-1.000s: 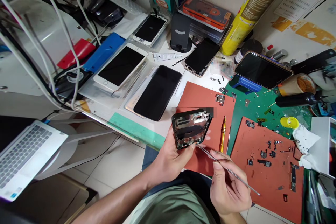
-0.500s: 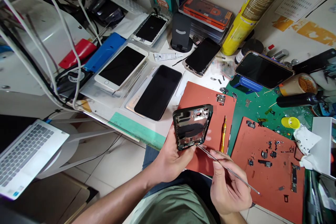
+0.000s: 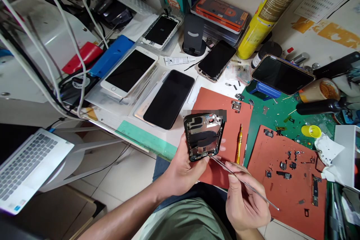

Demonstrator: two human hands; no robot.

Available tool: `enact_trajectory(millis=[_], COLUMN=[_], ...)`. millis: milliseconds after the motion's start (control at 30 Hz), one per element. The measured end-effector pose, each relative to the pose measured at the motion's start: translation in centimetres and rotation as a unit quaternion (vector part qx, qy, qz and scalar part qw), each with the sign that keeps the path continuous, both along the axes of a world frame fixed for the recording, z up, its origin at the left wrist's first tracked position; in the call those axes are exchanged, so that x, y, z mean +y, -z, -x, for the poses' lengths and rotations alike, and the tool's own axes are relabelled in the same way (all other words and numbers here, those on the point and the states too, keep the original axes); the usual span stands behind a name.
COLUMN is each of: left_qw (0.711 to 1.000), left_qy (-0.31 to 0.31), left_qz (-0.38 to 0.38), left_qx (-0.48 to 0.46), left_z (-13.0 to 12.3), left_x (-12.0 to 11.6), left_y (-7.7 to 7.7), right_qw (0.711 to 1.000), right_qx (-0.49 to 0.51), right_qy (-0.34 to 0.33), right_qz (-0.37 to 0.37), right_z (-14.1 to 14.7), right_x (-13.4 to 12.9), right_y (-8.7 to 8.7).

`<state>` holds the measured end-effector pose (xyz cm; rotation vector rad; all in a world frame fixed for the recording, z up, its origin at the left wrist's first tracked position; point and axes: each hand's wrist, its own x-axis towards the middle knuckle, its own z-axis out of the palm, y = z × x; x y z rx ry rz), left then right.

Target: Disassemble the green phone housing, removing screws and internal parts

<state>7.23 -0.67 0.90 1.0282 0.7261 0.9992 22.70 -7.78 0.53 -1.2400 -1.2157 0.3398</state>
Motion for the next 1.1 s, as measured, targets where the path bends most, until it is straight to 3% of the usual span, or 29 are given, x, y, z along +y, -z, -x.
enact_trajectory(millis=[1100], left_qw=[1.0], left_qy=[-0.01], left_qz=[0.0], left_qx=[0.002], left_z=[0.07], left_x=[0.19], left_y=[-0.15], right_qw=[0.999], right_qx=[-0.004], right_qy=[0.032], right_qz=[0.012], right_z=[0.21], right_x=[0.0], right_y=[0.01])
